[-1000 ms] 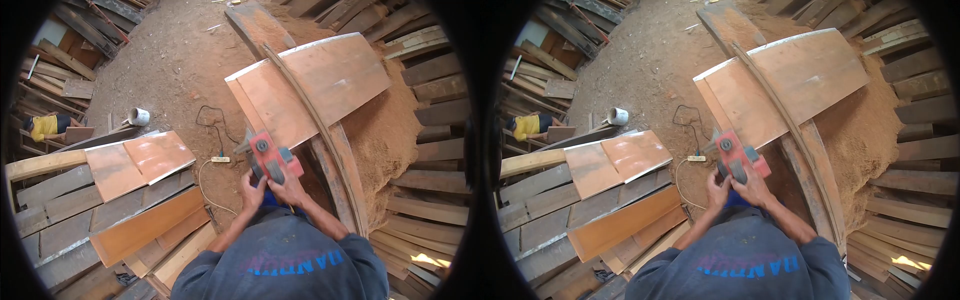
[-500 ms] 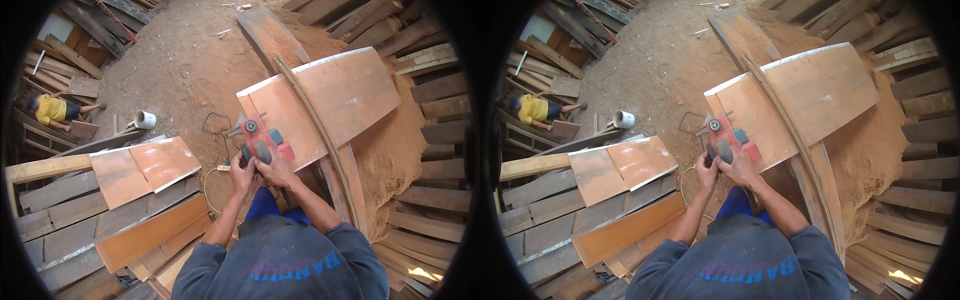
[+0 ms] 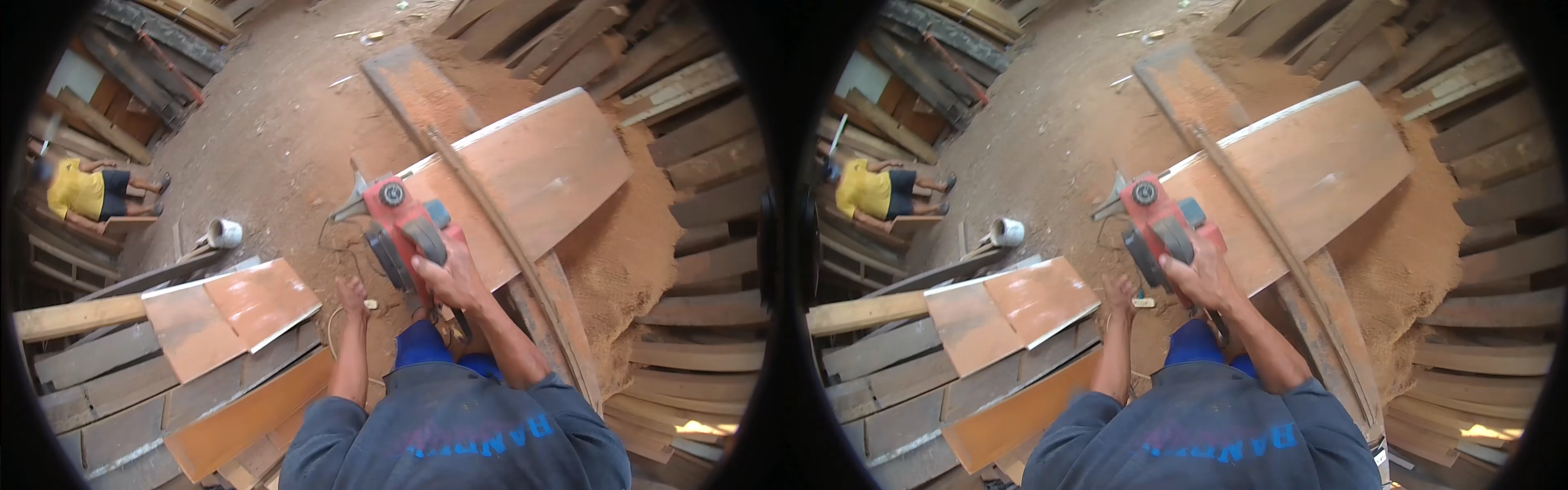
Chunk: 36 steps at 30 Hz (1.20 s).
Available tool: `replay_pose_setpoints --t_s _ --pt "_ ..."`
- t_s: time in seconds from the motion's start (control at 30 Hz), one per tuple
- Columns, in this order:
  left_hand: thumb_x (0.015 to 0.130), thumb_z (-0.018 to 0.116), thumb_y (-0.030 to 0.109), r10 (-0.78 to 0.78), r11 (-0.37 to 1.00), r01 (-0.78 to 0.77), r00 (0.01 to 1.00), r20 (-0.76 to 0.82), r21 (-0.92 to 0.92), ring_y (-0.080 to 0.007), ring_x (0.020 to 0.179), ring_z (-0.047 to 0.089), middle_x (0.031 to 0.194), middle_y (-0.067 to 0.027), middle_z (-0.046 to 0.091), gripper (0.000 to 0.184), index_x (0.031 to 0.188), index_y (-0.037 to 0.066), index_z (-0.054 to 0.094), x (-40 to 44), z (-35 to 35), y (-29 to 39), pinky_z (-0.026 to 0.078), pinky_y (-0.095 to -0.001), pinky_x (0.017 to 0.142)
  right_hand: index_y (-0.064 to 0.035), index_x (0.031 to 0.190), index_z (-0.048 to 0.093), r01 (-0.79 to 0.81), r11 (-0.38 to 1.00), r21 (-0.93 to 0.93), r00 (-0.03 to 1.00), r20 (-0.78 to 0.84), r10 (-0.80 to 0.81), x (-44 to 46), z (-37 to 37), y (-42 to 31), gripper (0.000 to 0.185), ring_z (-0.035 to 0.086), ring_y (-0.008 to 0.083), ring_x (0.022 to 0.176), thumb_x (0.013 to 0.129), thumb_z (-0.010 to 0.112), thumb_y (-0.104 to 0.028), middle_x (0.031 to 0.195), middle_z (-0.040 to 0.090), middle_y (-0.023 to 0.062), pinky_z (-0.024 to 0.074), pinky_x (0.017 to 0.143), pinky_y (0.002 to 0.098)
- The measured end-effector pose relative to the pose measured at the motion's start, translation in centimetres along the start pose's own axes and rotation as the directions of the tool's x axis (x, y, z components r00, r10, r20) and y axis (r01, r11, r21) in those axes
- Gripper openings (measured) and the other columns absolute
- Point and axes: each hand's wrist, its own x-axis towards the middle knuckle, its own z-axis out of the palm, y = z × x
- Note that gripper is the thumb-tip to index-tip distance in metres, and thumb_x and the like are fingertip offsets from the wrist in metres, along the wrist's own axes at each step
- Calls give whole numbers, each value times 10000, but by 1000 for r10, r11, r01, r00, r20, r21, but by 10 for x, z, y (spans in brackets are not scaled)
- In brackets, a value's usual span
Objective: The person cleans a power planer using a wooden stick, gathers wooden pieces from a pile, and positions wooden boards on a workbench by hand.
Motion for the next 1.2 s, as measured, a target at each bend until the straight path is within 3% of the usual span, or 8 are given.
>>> replay_pose_setpoints --t_s 0.07,0.23,0.33,0.43,0.6,0.7,0.9,1.2 --pt "1072 318 675 -189 982 189 973 -130 -8 -330 1110 657 1423 -179 594 793 1512 28 446 -25 32 -30 523 -494 1006 23 1302 624 -48 999 19 999 6 47 -37 -31 -10 511 680 242 933 904 712 -285 980 693 167 553 848 400" --pt "1009 219 793 -4 943 165 874 485 -290 -321 1231 620 1421 -155 603 958 1532 20 436 -75 159 -46 491 -500 1081 19 1318 625 -201 976 88 974 -91 208 -102 -80 -13 472 671 175 823 915 724 -204 964 701 99 557 755 346" --pt "1031 173 741 27 957 105 896 444 -270 -353 1333 570 1419 -211 592 919 1543 16 409 -72 146 -46 444 -496 1143 3 1337 604 -210 956 203 948 -195 250 -121 -91 -11 460 582 98 642 927 722 -168 848 633 31 494 578 290" --pt "1019 156 762 -52 998 52 999 -11 25 -373 1367 534 1439 -213 580 947 1565 24 387 -73 95 -50 399 -488 1187 -1 1350 585 -221 950 220 941 -206 267 -134 -102 -7 469 563 93 632 940 712 -190 814 587 9 472 527 290" --pt "992 140 810 -18 969 146 846 533 -199 -377 1371 524 1448 -199 582 997 1555 38 425 -117 153 -50 398 -478 1177 8 1331 585 -129 984 120 963 -220 153 -149 -107 23 457 534 101 565 940 712 -191 812 595 20 464 508 291" --pt "1016 133 781 -88 897 321 803 590 -303 -367 1348 543 1438 -178 597 963 1532 36 458 -136 155 -40 423 -479 1145 7 1319 586 -263 946 188 941 -166 295 -151 -97 5 462 537 95 588 938 722 -216 828 601 20 464 538 277" --pt "1094 234 657 235 959 -263 948 216 107 -328 1388 496 1480 -228 532 811 1563 14 392 -49 47 -97 364 -427 1175 15 1307 582 -257 940 224 964 -7 265 -161 -63 26 464 570 93 622 949 712 -250 869 644 36 478 568 277" --pt "1027 614 502 458 655 -674 714 530 342 -340 1324 493 1411 -241 494 833 1556 -85 349 -298 -50 -74 378 -444 1147 23 1282 606 -116 993 -38 981 152 120 -207 -27 46 437 708 256 859 928 712 -211 922 711 161 565 784 416"
